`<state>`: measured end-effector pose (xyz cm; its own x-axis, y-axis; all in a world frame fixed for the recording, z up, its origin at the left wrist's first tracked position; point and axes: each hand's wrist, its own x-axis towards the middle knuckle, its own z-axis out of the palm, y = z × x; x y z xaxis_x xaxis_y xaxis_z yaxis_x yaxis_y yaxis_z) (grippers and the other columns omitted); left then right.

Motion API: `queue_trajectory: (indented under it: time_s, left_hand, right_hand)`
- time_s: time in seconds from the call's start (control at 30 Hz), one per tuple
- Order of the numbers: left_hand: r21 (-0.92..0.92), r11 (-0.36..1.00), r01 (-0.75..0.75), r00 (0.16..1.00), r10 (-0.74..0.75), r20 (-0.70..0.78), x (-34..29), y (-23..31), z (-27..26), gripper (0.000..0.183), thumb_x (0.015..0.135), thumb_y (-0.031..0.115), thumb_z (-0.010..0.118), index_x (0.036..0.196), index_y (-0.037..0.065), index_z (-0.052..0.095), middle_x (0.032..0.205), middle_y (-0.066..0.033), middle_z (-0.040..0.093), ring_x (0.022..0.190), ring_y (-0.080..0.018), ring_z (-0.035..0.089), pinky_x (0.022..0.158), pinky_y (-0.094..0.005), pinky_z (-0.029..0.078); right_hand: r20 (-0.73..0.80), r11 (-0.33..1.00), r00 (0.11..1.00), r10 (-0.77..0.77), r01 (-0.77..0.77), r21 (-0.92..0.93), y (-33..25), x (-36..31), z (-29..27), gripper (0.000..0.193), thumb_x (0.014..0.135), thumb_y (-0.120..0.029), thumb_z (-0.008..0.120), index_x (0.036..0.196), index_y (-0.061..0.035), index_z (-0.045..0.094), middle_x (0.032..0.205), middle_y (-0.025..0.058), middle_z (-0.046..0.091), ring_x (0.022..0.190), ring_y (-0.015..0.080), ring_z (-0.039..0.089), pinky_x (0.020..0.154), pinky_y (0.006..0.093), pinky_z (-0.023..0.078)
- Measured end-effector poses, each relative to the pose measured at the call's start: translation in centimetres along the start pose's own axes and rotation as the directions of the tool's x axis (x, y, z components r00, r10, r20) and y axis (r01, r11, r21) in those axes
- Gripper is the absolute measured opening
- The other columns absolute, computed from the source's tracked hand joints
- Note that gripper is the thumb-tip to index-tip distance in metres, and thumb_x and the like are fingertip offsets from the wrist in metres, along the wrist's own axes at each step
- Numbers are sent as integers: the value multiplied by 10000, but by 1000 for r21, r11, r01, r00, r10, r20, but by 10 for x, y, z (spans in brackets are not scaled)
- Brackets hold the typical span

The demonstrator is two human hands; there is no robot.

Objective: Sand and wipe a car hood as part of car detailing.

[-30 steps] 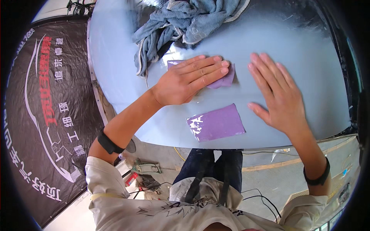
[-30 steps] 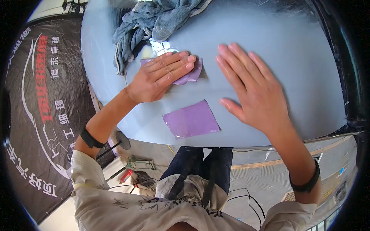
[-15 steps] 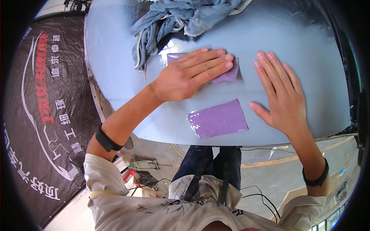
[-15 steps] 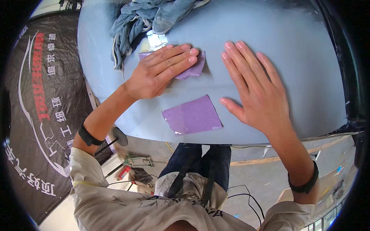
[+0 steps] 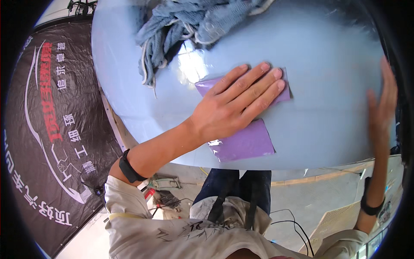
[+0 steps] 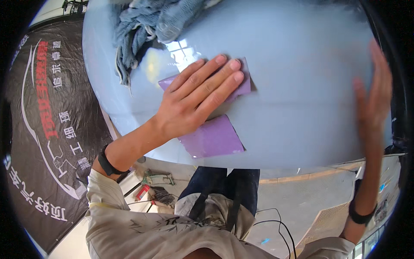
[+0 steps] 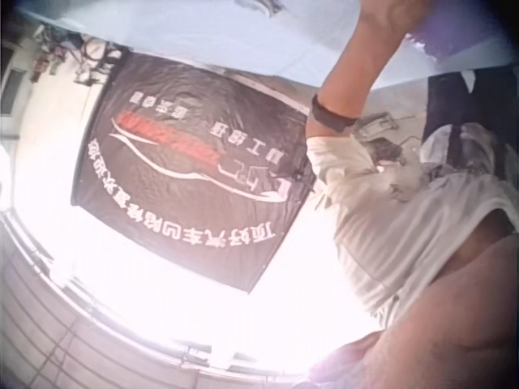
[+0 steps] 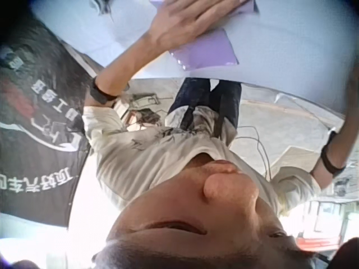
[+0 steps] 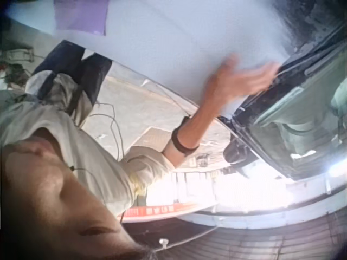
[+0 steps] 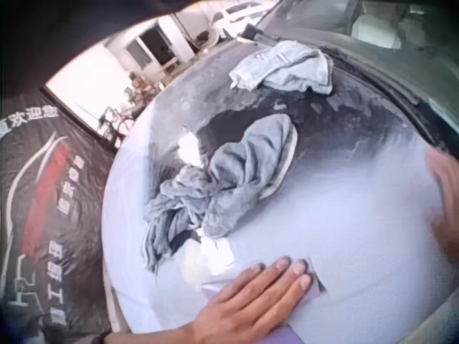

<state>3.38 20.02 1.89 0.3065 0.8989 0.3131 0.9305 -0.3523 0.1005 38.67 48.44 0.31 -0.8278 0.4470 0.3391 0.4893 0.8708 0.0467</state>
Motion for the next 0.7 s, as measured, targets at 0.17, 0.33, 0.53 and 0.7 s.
queue_trajectory:
  time_s: [0.17, 0.33, 0.53, 0.7]
  left_hand:
    - [-16, 985, 169, 985, -169, -14, 29, 15, 7, 527, 943, 72, 576, 1467, 15, 582, 1523, -166, 572, 1391, -332, 569, 1145, -473, 458]
    - [-88, 956, 279, 960, -279, 6, 24, 43, -6, 551, 939, 14, 536, 1488, -10, 551, 1525, -199, 559, 1406, -371, 548, 1162, -480, 439]
    - [-183, 930, 318, 947, -300, 118, 19, 37, 4, 695, 1008, 336, 616, 1590, 15, 414, 1642, -203, 405, 1515, -382, 397, 1228, -504, 330]
    - [-171, 918, 357, 930, -334, 153, 9, 57, 0, 756, 985, 395, 637, 1595, 15, 403, 1658, -204, 377, 1534, -387, 359, 1242, -506, 296]
  right_hand:
    - [4, 994, 999, 47, -47, -101, -9, 20, 15, 780, 1001, -671, 426, 1627, -208, 373, 1664, 112, 394, 1525, 370, 376, 1220, 610, 324]
    - [-57, 999, 998, 33, -35, -39, 0, 13, 6, 780, 993, -653, 459, 1633, -219, 364, 1677, 108, 372, 1528, 360, 376, 1217, 624, 316]
    - [-28, 999, 999, 39, -39, -1, -18, 17, 11, 740, 1014, -563, 507, 1640, -203, 344, 1679, 111, 370, 1531, 355, 374, 1221, 624, 293]
    - [-22, 999, 999, 36, -36, -28, -9, 11, 9, 723, 1024, -544, 505, 1641, -205, 341, 1679, 109, 372, 1533, 350, 372, 1224, 614, 296]
